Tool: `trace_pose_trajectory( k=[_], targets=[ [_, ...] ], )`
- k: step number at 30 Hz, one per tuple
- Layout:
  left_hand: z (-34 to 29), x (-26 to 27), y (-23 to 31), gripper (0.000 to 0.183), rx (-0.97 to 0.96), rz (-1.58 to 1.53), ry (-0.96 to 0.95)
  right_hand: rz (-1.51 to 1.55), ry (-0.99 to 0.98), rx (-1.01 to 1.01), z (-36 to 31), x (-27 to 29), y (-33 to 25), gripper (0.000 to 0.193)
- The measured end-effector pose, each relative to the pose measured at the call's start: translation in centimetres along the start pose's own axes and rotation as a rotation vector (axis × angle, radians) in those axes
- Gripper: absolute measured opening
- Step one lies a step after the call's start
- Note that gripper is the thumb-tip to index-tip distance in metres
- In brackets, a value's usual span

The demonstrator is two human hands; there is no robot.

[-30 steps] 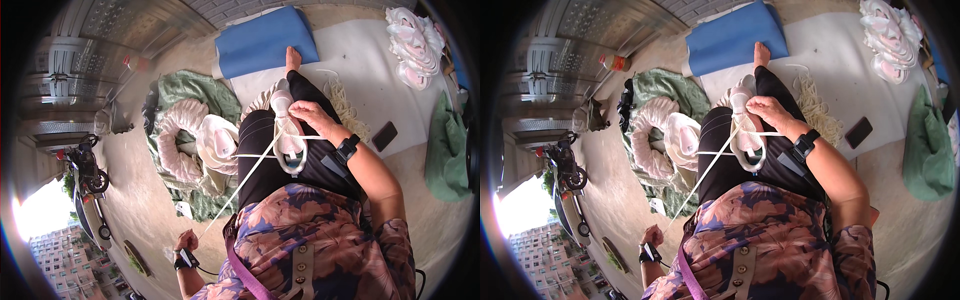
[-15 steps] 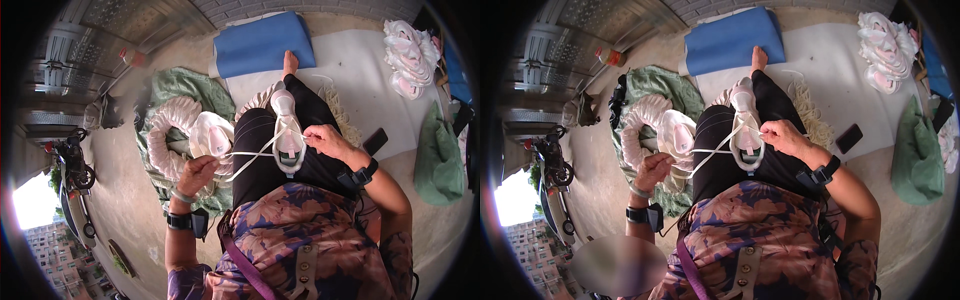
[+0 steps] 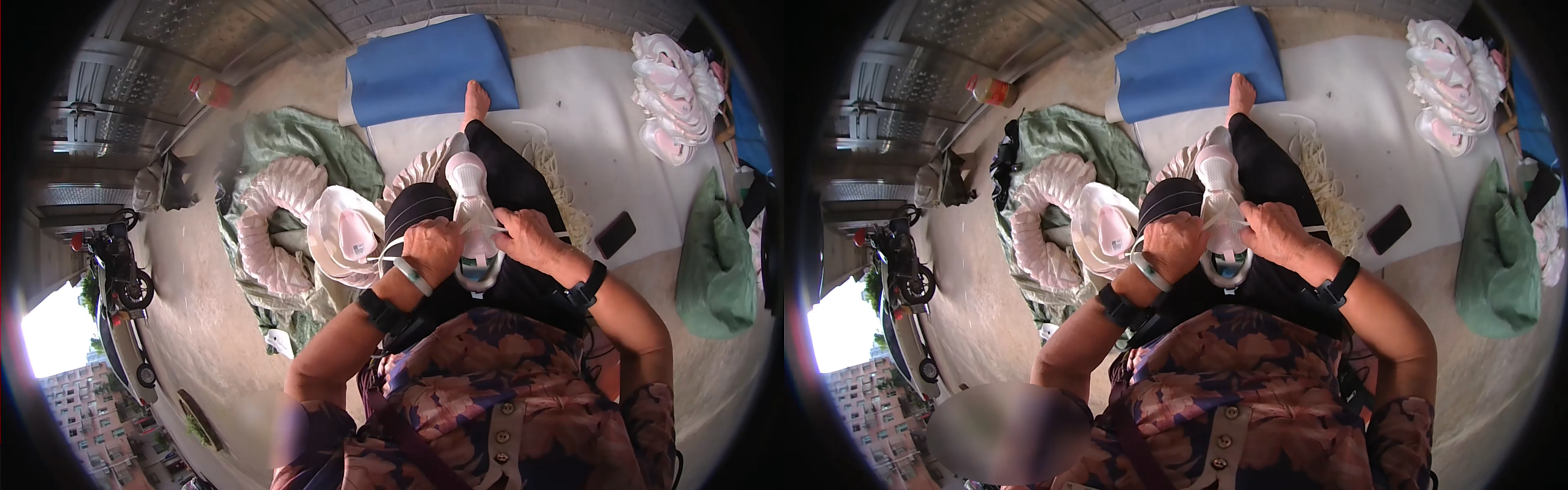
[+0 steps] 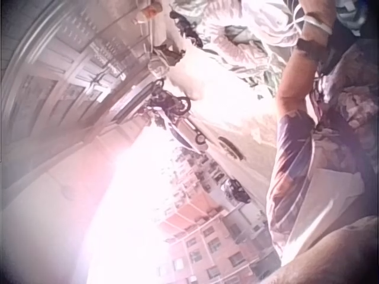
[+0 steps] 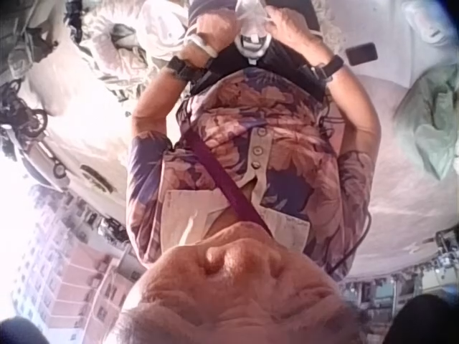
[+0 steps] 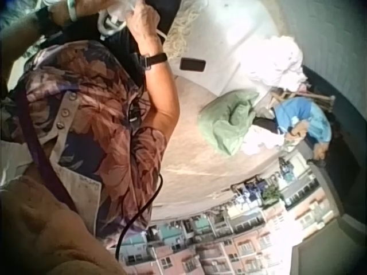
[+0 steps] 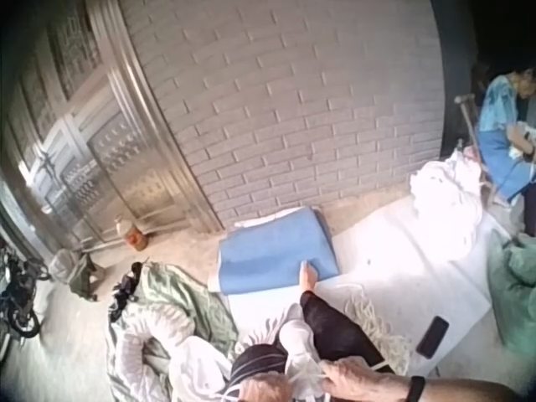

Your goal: The recorder is lacing a pair of white and green sneakers while sitting on the floor.

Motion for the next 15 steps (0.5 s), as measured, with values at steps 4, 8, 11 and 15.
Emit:
trace_pose_trajectory(
  k=[4, 8, 11, 15],
  targets=[
    [-0.4, 1.0, 1.6, 0.005, -0.278, 0.172, 0.044, 0.054, 0.045, 0.026, 0.6, 0.0, 0.0, 0.028],
    [-0.5, 1.7, 3.6, 0.007, -0.455, 0.18, -0.078, 0.026, 0.026, 0.062, 1.5, -0.3, -0.6, 0.046],
    [-0.3, 1.8, 5.2, 0.01, -0.564, 0.262, -0.061, 0.003, -0.024, 0.056, 1.7, -0.5, -0.8, 0.049],
    [0.1, 1.9, 3.7, 0.011, -0.507, 0.162, -0.097, 0.07, -0.001, 0.021, 1.4, 0.1, -0.4, 0.048]
  ],
)
Point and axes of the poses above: each hand's wrist, its own z-axis towards the middle knuckle, its own x-axis out of the back of the hand, y = z × x, the point moved 4 cm from there along z, towards the middle knuckle, and after that the axes turned 9 degrees about z, right-handed, at the moved point
